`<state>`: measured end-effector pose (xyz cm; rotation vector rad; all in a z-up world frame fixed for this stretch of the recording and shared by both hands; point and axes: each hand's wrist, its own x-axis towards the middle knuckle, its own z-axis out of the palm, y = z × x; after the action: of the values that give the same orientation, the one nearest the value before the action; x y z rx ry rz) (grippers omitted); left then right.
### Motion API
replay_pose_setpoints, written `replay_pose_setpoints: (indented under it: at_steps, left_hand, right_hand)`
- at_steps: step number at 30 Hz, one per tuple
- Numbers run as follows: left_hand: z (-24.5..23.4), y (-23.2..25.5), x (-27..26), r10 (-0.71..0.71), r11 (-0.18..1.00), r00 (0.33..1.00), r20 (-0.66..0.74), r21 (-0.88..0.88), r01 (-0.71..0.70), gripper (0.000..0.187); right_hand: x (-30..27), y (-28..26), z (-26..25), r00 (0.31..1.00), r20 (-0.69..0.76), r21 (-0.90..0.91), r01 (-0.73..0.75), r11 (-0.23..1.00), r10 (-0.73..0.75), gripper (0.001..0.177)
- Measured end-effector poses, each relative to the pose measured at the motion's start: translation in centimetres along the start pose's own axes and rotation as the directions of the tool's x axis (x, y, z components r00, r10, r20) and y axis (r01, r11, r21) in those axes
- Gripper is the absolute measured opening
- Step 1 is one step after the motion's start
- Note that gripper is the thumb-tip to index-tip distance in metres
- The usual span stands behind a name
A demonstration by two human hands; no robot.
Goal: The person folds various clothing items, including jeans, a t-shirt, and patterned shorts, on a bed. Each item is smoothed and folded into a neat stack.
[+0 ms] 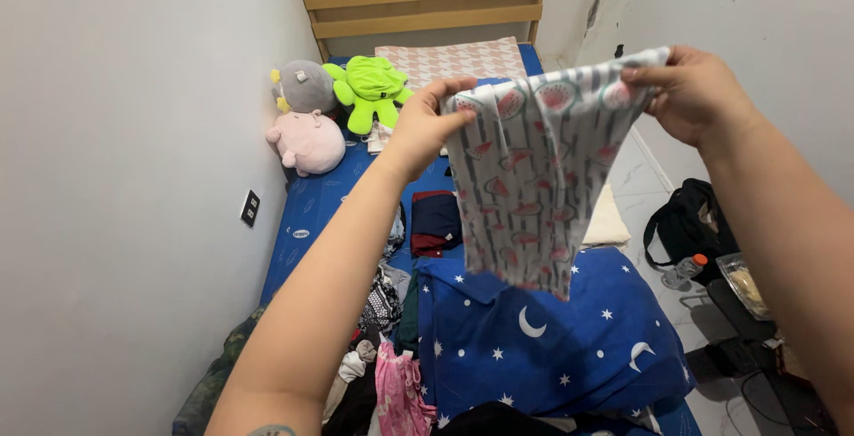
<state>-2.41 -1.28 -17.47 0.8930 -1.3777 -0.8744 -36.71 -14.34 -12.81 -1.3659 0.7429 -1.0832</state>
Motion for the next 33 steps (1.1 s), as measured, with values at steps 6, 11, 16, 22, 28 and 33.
replay_pose_setpoints:
  at_steps: [6,11,16,22,28,33]
  left_hand:
    - [0.6,-2.2,0.1,0.104,0.894,0.991,-0.088,0.445,-0.054,0.065]
    - [1.7,-4.6,1.5,0.096,0.710,0.972,-0.212,0.700,0.083,0.046]
    - [3.2,-7.5,3.8,0.165,0.508,0.964,-0.209,0.856,0.099,0.027]
    - [4.4,-11.6,5.8,0.294,0.650,0.932,-0.212,0.760,-0.032,0.027]
    - [4.5,-12.6,1.1,0.096,0.810,0.990,-0.107,0.586,-0.015,0.024]
    - [8.0,-10.7,-8.7,-0.065,0.861,0.998,0.003,0.505,0.054,0.026]
  right_hand:
    - [-0.6,1.6,-1.1,0.979,-0.184,-0.130,-0.108,0.986,0.084,0.074]
    - [1.2,4.9,-3.3,0.995,0.065,-0.466,-0.037,0.884,0.076,0.049]
    - [5.4,10.2,-5.9,0.992,-0.126,-0.866,-0.113,0.486,0.006,0.026]
    - [8.1,15.3,-8.7,0.909,0.067,-0.890,0.241,0.388,-0.410,0.016]
    - [2.2,16.7,-10.8,0.920,0.216,-0.580,0.390,0.716,-0.327,0.015]
    - [-8.8,16.9,-11.5,0.933,-0.093,-0.777,-0.287,0.561,0.348,0.011]
